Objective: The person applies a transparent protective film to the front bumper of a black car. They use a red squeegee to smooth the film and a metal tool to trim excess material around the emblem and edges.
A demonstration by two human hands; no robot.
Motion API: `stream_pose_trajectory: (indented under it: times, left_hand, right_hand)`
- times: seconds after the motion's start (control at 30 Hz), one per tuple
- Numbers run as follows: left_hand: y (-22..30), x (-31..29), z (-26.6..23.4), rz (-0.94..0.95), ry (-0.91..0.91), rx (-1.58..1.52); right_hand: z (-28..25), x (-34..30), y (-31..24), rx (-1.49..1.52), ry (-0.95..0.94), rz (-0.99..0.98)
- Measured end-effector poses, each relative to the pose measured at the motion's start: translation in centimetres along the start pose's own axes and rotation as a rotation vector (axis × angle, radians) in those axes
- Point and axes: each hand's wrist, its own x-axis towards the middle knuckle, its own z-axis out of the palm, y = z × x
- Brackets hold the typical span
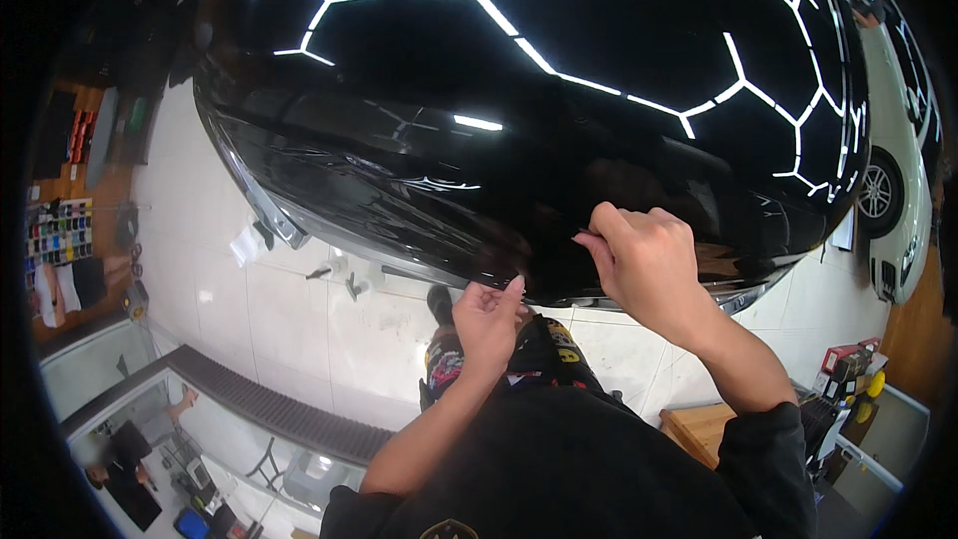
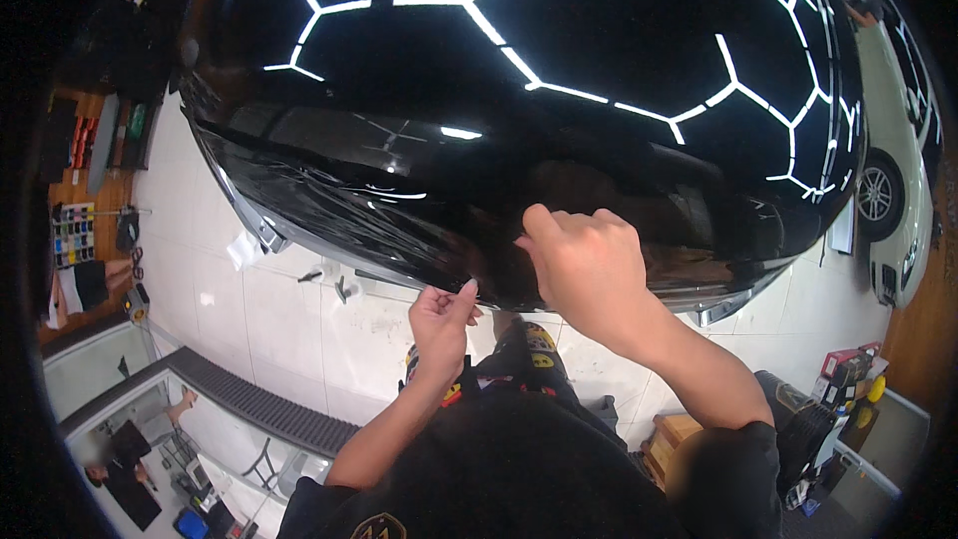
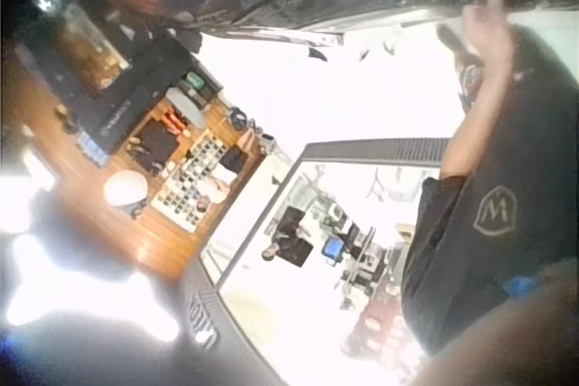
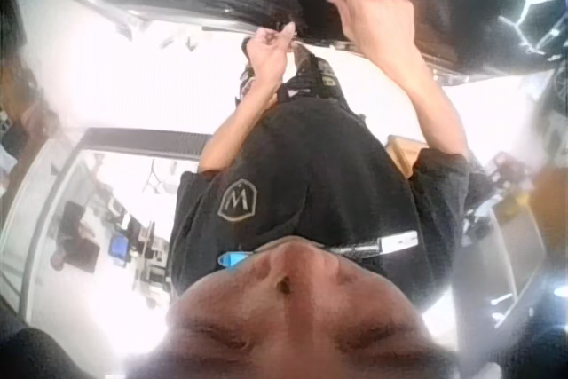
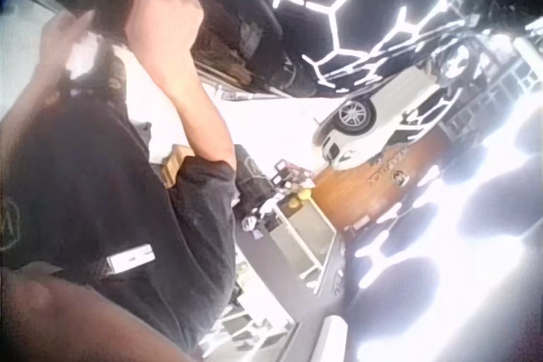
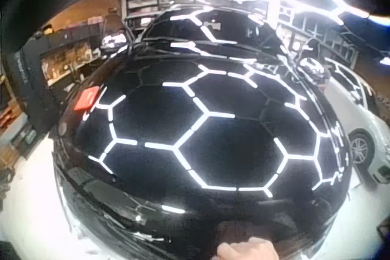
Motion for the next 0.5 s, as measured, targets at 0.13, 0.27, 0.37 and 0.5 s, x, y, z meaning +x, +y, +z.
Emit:
stream_pose_trajectory:
  times: [0.13, 0.27, 0.37, 0.5]
  left_hand:
    - [-2.2, 1.1, -2.4, -0.035, -0.122, 0.102]
    - [-4.4, 1.1, -8.4, -0.084, -0.21, 0.081]
    - [-7.5, 0.3, -16.6, -0.077, -0.178, 0.179]
    - [-10.5, -1.0, -29.2, -0.057, -0.073, 0.206]
  right_hand:
    - [0.1, -0.5, -0.2, -0.142, 0.117, 0.073]
    - [-0.1, -1.7, -3.0, -0.27, 0.375, 0.155]
    - [2.2, -6.7, -8.1, 0.189, 0.399, 0.385]
    - [1.6, -13.3, -22.4, 1.232, 0.299, 0.3]
